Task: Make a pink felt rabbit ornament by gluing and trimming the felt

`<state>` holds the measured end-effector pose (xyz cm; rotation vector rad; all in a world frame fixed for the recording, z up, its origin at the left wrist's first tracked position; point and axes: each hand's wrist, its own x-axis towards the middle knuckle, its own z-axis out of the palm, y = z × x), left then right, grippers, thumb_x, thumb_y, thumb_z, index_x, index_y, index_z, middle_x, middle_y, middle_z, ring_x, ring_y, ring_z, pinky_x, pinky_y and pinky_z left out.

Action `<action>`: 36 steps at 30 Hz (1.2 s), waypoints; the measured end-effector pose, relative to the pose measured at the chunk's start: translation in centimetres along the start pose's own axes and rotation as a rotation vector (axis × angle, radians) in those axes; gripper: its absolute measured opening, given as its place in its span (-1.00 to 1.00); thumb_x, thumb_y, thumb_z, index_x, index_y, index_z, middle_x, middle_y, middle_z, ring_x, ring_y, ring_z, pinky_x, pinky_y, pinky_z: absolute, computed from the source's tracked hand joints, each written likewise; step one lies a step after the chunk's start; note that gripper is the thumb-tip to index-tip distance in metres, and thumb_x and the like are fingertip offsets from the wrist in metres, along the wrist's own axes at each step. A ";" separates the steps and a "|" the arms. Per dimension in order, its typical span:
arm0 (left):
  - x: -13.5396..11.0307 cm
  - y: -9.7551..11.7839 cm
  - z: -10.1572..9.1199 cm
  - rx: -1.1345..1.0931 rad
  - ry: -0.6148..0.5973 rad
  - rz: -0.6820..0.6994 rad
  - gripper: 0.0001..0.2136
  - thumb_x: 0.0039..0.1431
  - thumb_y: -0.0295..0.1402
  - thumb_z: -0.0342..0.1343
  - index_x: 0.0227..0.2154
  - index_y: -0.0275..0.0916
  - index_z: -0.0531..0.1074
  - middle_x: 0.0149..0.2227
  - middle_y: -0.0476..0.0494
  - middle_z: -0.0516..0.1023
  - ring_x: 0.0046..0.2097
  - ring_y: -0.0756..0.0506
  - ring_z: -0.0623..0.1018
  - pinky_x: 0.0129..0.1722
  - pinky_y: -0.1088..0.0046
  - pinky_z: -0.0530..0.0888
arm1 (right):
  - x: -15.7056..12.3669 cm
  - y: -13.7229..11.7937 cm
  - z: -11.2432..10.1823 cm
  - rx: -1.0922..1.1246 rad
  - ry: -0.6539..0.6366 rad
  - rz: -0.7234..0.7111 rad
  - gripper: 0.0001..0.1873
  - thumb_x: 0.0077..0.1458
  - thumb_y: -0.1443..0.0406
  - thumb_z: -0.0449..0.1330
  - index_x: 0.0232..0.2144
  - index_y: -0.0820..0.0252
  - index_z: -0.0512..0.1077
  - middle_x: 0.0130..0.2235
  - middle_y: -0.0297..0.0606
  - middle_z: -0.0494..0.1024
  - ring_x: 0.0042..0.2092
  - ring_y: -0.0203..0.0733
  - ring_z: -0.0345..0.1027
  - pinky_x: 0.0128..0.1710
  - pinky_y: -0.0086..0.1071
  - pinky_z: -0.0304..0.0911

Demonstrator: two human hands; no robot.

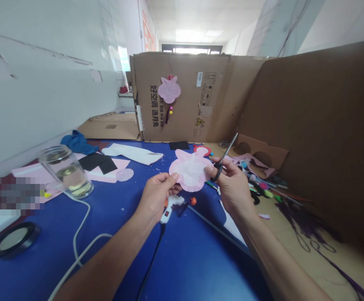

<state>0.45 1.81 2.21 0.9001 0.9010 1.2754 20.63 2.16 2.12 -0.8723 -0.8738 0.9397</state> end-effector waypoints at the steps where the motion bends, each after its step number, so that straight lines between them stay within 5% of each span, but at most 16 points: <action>1: 0.0 0.0 0.0 0.001 -0.001 -0.003 -0.61 -0.12 -0.08 0.57 -0.50 -0.28 0.57 -0.47 -0.16 0.65 -0.41 -0.03 0.60 -0.34 0.47 0.51 | 0.0 0.0 0.0 -0.001 -0.001 0.004 -0.42 -0.23 0.26 0.66 -0.10 0.08 0.64 -0.33 -0.39 0.65 -0.36 -0.28 0.48 -0.30 -0.38 0.41; 12: -0.3 1.4 0.5 -0.075 0.012 0.027 -0.63 -0.19 -0.16 0.59 -0.38 -0.28 0.66 -0.42 -0.12 0.67 -0.41 -0.06 0.60 -0.34 0.39 0.58 | -0.7 0.3 0.7 -0.031 -0.056 0.056 -0.43 -0.21 0.22 0.66 -0.11 0.12 0.62 -0.41 -0.42 0.62 -0.39 -0.27 0.44 -0.29 -0.36 0.38; 27: 0.2 1.5 -0.1 -0.068 0.056 0.068 -0.65 -0.22 -0.18 0.59 -0.47 -0.26 0.60 -0.45 -0.08 0.66 -0.45 -0.04 0.57 -0.38 0.45 0.49 | -1.7 0.2 1.8 -0.086 -0.107 0.081 -0.43 -0.26 0.14 0.66 -0.15 0.08 0.62 -0.39 -0.38 0.64 -0.38 -0.20 0.46 -0.30 -0.30 0.42; 36: 0.3 1.3 -0.2 -0.053 0.078 0.066 -0.65 -0.21 -0.20 0.59 -0.44 -0.29 0.62 -0.42 -0.13 0.69 -0.42 -0.06 0.59 -0.37 0.44 0.51 | -0.9 -0.4 0.8 -0.106 -0.147 0.067 -0.44 -0.23 0.14 0.67 -0.14 0.09 0.64 -0.38 -0.39 0.64 -0.35 -0.22 0.49 -0.29 -0.35 0.41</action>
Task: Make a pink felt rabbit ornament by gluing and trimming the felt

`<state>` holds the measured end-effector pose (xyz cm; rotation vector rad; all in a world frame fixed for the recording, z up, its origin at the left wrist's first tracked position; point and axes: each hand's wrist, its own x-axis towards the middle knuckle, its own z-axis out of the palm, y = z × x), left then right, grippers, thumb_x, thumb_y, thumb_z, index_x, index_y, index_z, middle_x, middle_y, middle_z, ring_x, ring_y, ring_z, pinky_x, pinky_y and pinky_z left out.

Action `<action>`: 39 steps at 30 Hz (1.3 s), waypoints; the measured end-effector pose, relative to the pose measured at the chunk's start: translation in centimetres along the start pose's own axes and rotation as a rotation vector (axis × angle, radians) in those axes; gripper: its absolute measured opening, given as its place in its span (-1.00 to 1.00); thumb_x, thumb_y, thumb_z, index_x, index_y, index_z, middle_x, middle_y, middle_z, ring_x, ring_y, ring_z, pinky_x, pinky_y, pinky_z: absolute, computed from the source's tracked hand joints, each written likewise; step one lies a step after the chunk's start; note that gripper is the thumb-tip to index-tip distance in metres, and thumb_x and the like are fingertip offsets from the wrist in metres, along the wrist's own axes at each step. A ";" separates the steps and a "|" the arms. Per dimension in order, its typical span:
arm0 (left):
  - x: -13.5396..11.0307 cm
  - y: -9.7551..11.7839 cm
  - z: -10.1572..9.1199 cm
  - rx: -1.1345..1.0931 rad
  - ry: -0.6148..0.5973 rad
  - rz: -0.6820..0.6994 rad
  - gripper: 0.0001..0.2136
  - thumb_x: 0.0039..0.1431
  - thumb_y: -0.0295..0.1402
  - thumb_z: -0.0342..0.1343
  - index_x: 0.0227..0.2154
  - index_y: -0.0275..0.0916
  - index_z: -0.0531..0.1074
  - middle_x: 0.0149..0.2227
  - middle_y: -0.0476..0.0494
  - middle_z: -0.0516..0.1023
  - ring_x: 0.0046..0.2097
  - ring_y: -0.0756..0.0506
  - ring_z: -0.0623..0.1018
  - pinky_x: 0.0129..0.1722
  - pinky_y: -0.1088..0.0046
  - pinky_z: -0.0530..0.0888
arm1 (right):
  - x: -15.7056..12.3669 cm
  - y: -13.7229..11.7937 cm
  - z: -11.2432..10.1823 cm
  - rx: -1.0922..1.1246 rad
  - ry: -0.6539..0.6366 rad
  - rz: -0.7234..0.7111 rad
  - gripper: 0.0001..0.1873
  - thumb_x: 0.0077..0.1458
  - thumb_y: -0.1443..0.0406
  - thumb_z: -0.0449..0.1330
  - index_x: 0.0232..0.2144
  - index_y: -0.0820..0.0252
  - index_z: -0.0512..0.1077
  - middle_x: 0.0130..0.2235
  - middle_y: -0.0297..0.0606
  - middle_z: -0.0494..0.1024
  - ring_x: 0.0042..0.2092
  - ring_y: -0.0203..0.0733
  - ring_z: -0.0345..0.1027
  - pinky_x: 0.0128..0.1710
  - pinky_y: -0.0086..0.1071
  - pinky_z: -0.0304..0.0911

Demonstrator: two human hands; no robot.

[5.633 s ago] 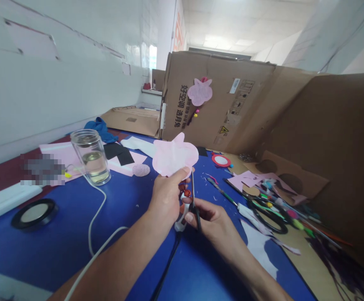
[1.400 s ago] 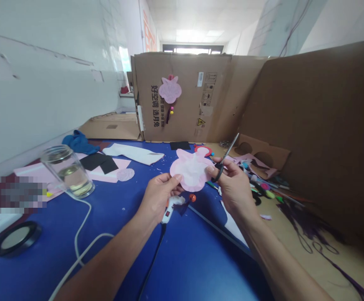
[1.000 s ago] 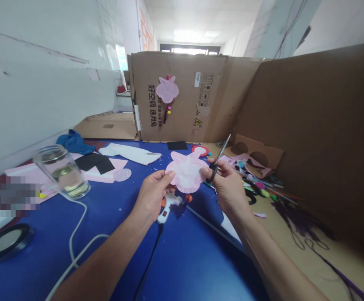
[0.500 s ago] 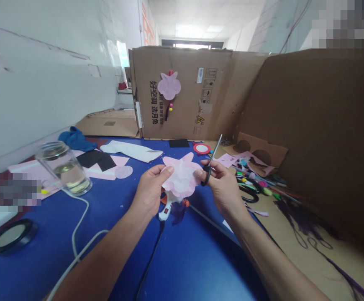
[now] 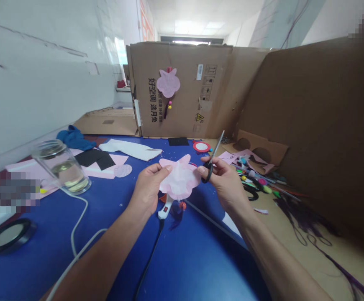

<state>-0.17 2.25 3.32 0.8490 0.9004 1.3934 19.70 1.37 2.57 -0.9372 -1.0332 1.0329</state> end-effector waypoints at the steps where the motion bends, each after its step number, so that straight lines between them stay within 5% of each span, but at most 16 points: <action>1: -0.1 0.0 0.1 0.010 0.001 -0.002 -0.66 -0.21 -0.20 0.58 -0.43 -0.29 0.63 -0.42 -0.14 0.69 -0.42 -0.06 0.60 -0.37 0.44 0.51 | 0.1 -0.1 -0.2 0.001 0.012 -0.009 -0.43 -0.23 0.16 0.67 -0.14 0.08 0.64 -0.38 -0.39 0.65 -0.34 -0.22 0.50 -0.28 -0.35 0.41; 10: -0.8 -0.4 0.3 0.210 -0.059 0.054 -0.72 -0.07 -0.18 0.51 -0.41 -0.26 0.65 -0.51 -0.05 0.61 -0.54 -0.02 0.49 -0.53 0.49 0.42 | -0.6 -1.2 0.2 -0.103 0.001 -0.058 -0.36 -0.22 0.18 0.65 -0.05 0.07 0.58 -0.24 -0.28 0.72 -0.25 -0.11 0.57 -0.22 -0.25 0.48; 19: -1.6 -0.7 0.8 0.326 -0.139 0.102 -0.85 0.04 -0.25 0.41 -0.46 -0.21 0.64 -0.55 -0.02 0.58 -0.57 -0.01 0.48 -0.58 0.51 0.38 | -1.0 -1.8 0.9 -0.131 0.013 -0.044 -0.35 -0.24 0.20 0.63 -0.05 0.10 0.57 -0.42 -0.38 0.63 -0.39 -0.18 0.45 -0.37 -0.31 0.36; 26: -1.4 -0.5 0.9 0.262 -0.130 0.046 -0.83 -0.03 -0.25 0.42 -0.45 -0.23 0.64 -0.55 -0.04 0.59 -0.58 -0.03 0.49 -0.58 0.49 0.40 | -0.2 -0.8 -0.4 -0.121 0.052 -0.047 -0.41 -0.16 0.14 0.63 -0.06 0.10 0.60 -0.44 -0.41 0.59 -0.37 -0.20 0.42 -0.31 -0.32 0.29; 31: -1.0 -0.4 0.6 0.226 -0.106 0.067 -0.78 -0.05 -0.24 0.46 -0.39 -0.27 0.67 -0.48 -0.06 0.64 -0.51 -0.01 0.52 -0.53 0.52 0.43 | 0.3 -0.5 -0.9 -0.149 0.083 -0.010 -0.41 -0.01 -0.10 0.53 -0.05 0.09 0.64 -0.36 -0.29 0.64 -0.27 -0.13 0.48 -0.32 -0.33 0.24; 39: -0.7 -0.1 0.3 0.105 -0.081 -0.027 -0.70 -0.14 -0.22 0.54 -0.39 -0.29 0.66 -0.41 -0.13 0.70 -0.43 -0.06 0.61 -0.41 0.45 0.54 | 0.2 -1.0 -1.2 -0.031 0.015 0.058 -0.50 0.09 -0.11 0.47 -0.05 0.02 0.70 -0.36 -0.33 0.54 -0.37 -0.23 0.24 -0.38 -0.32 0.11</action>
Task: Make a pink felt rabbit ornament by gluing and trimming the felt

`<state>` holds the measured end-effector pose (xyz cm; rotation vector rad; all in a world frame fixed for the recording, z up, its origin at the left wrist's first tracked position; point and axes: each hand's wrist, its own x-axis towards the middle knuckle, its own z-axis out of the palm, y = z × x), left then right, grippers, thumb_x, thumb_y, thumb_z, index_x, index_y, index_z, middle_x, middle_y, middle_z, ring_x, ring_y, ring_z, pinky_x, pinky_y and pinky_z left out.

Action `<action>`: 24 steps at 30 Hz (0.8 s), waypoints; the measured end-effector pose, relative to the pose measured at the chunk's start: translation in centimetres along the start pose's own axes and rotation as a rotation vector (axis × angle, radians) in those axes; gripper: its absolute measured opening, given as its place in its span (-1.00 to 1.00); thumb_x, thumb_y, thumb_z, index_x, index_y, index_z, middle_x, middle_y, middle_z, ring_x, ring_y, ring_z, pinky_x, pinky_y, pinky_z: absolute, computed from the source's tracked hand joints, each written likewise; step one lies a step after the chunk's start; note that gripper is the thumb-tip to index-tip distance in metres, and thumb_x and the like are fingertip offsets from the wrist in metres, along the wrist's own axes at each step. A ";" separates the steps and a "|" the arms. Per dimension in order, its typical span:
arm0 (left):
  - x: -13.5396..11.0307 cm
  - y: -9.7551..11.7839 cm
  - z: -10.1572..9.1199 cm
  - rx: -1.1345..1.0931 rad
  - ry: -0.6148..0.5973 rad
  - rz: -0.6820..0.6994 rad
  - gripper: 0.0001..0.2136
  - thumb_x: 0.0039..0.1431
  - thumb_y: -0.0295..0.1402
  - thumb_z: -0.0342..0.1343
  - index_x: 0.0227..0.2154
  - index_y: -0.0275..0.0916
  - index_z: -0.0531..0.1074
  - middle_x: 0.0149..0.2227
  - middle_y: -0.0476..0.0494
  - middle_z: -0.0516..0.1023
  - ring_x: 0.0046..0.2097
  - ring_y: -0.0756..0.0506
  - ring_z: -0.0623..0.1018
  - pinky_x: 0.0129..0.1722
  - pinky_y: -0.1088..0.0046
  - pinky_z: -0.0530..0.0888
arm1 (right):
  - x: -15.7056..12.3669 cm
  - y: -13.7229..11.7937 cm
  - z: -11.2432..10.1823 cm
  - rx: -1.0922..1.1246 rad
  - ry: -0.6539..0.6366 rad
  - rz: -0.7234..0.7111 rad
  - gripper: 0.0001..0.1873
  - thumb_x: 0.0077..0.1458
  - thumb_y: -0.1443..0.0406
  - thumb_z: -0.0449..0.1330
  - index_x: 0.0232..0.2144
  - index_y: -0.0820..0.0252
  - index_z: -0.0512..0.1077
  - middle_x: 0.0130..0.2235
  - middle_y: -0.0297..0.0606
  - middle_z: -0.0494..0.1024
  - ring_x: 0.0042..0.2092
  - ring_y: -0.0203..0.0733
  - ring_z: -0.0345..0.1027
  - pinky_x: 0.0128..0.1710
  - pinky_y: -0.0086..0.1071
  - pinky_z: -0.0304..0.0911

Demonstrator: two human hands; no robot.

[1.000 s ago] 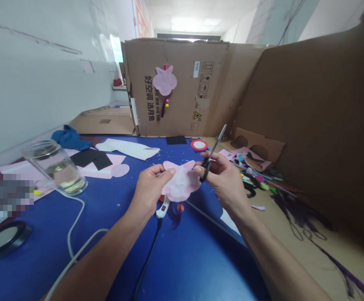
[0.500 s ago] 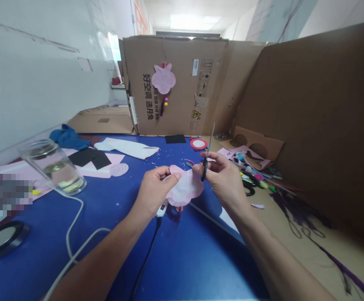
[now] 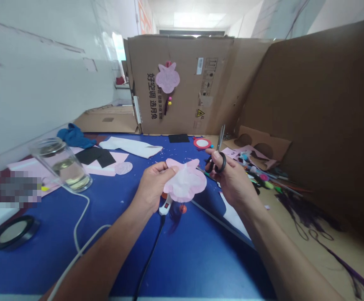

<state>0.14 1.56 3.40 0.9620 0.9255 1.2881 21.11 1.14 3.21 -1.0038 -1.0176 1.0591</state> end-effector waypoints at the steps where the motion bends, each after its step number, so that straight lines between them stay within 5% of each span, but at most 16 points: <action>1: 0.1 0.0 0.0 -0.012 0.001 -0.007 -0.70 -0.15 -0.23 0.54 -0.40 -0.29 0.66 -0.41 -0.13 0.70 -0.43 -0.06 0.61 -0.41 0.45 0.53 | 0.0 0.0 0.0 0.005 -0.006 0.012 -0.49 0.08 -0.12 0.47 -0.05 0.02 0.70 -0.36 -0.33 0.53 -0.35 -0.22 0.24 -0.38 -0.32 0.12; 6: 0.3 0.0 -0.2 -0.021 0.001 -0.012 -0.70 -0.17 -0.24 0.55 -0.41 -0.30 0.65 -0.42 -0.13 0.68 -0.44 -0.05 0.59 -0.42 0.46 0.51 | 0.1 0.0 0.1 -0.006 -0.020 0.067 -0.54 0.02 -0.11 0.50 -0.21 0.08 0.69 -0.34 -0.33 0.51 -0.32 -0.22 0.26 -0.33 -0.32 0.19; 12: 0.2 0.1 -0.1 -0.014 -0.008 -0.014 -0.70 -0.17 -0.24 0.54 -0.40 -0.30 0.65 -0.41 -0.12 0.68 -0.43 -0.05 0.59 -0.42 0.45 0.51 | 0.1 0.2 0.6 0.127 -0.014 -0.019 -0.54 -0.30 0.21 0.67 -0.41 0.08 0.51 -0.35 -0.40 0.57 -0.36 -0.28 0.30 -0.36 -0.37 0.18; 18: 0.0 0.0 0.2 0.000 -0.043 -0.031 -0.72 -0.17 -0.25 0.53 -0.42 -0.28 0.63 -0.43 -0.11 0.67 -0.46 -0.05 0.57 -0.46 0.46 0.49 | -0.3 0.1 0.8 0.061 -0.063 -0.089 -0.53 -0.24 0.25 0.65 -0.38 0.06 0.44 -0.18 -0.30 0.70 -0.20 -0.17 0.48 -0.25 -0.33 0.36; 24: -0.5 -0.2 0.6 0.101 -0.069 0.015 -0.79 -0.07 -0.25 0.46 -0.41 -0.25 0.64 -0.48 -0.04 0.62 -0.51 -0.02 0.52 -0.51 0.49 0.43 | -0.6 0.4 1.1 -0.038 -0.064 -0.139 -0.56 -0.19 0.26 0.61 -0.41 0.04 0.41 -0.33 -0.37 0.61 -0.26 -0.14 0.48 -0.30 -0.31 0.36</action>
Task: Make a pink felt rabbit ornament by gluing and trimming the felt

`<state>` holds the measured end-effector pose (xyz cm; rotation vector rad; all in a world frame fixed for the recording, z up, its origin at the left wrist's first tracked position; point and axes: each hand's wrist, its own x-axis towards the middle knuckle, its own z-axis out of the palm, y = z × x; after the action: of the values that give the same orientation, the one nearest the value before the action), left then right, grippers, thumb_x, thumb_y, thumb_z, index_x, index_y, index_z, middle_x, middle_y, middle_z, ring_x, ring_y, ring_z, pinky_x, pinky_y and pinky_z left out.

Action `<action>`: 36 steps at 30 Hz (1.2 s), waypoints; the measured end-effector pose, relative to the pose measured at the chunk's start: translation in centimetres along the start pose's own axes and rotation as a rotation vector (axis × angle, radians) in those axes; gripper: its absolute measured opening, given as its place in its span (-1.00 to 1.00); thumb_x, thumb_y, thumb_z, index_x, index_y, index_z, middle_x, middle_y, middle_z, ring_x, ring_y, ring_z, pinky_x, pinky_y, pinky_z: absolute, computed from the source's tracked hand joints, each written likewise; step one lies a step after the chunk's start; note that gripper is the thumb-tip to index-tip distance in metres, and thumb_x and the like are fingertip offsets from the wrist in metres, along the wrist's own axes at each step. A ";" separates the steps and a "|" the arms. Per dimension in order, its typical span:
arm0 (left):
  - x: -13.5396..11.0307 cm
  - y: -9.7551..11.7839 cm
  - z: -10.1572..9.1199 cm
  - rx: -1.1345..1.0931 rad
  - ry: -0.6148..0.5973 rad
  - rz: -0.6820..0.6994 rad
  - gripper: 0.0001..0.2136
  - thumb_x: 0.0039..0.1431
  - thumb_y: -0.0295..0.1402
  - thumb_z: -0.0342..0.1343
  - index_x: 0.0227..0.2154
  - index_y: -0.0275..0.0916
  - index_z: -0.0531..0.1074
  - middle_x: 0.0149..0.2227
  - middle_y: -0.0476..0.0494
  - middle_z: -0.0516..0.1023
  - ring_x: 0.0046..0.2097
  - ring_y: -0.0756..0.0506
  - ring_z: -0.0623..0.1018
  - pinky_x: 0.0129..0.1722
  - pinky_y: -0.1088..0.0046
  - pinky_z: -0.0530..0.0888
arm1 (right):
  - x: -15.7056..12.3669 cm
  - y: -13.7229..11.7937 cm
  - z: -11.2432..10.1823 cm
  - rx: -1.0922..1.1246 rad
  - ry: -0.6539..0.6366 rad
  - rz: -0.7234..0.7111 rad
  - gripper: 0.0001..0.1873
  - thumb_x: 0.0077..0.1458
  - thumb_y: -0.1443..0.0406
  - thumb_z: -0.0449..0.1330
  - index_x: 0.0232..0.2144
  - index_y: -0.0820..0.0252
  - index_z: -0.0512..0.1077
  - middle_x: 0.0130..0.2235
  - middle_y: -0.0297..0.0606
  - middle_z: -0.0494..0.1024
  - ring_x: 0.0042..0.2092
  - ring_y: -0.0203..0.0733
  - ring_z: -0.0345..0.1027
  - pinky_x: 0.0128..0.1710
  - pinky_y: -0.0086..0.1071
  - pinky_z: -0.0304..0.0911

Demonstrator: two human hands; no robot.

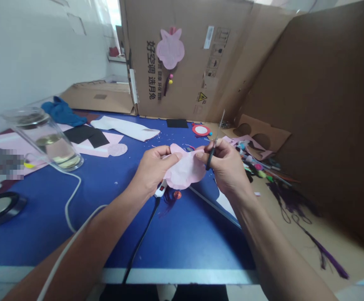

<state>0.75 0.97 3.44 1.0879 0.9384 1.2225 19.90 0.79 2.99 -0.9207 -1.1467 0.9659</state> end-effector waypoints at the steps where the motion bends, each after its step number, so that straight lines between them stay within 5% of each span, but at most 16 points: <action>1: 0.0 0.0 0.0 0.005 -0.009 0.012 -0.79 -0.08 -0.25 0.46 -0.40 -0.25 0.64 -0.47 -0.04 0.62 -0.50 -0.02 0.52 -0.50 0.49 0.43 | 0.0 0.0 0.0 -0.007 0.010 -0.004 -0.57 -0.20 0.27 0.60 -0.42 0.05 0.40 -0.36 -0.39 0.58 -0.29 -0.16 0.46 -0.32 -0.33 0.33; 18: 0.4 1.3 -1.4 0.164 -0.127 0.000 -0.77 -0.10 -0.24 0.47 -0.38 -0.21 0.67 -0.43 -0.05 0.61 -0.44 -0.03 0.51 -0.46 0.48 0.40 | -0.5 -0.1 0.6 0.001 -0.037 0.071 -0.62 -0.23 0.37 0.54 -0.43 0.06 0.41 -0.41 -0.44 0.53 -0.35 -0.23 0.36 -0.37 -0.36 0.26; 25: 0.4 2.2 -1.6 0.510 -0.141 0.172 -0.82 -0.02 -0.27 0.43 -0.35 -0.22 0.72 -0.41 -0.10 0.65 -0.40 -0.06 0.50 -0.43 0.47 0.38 | -0.9 -0.2 1.2 -0.090 -0.076 0.088 -0.64 -0.19 0.33 0.51 -0.40 0.05 0.41 -0.42 -0.43 0.56 -0.37 -0.20 0.37 -0.36 -0.33 0.27; 36: 0.3 1.7 -1.9 0.573 -0.208 0.196 -0.84 0.06 -0.26 0.31 -0.49 -0.23 0.68 -0.49 -0.09 0.62 -0.44 -0.06 0.48 -0.47 0.47 0.30 | -1.2 0.2 1.5 -0.100 -0.139 0.063 -0.59 -0.18 0.30 0.58 -0.39 0.08 0.41 -0.40 -0.41 0.57 -0.35 -0.22 0.38 -0.35 -0.36 0.28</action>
<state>-1.42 1.56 4.66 1.7600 1.0668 0.9868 18.21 -0.11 2.73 -0.9874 -1.2992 1.0443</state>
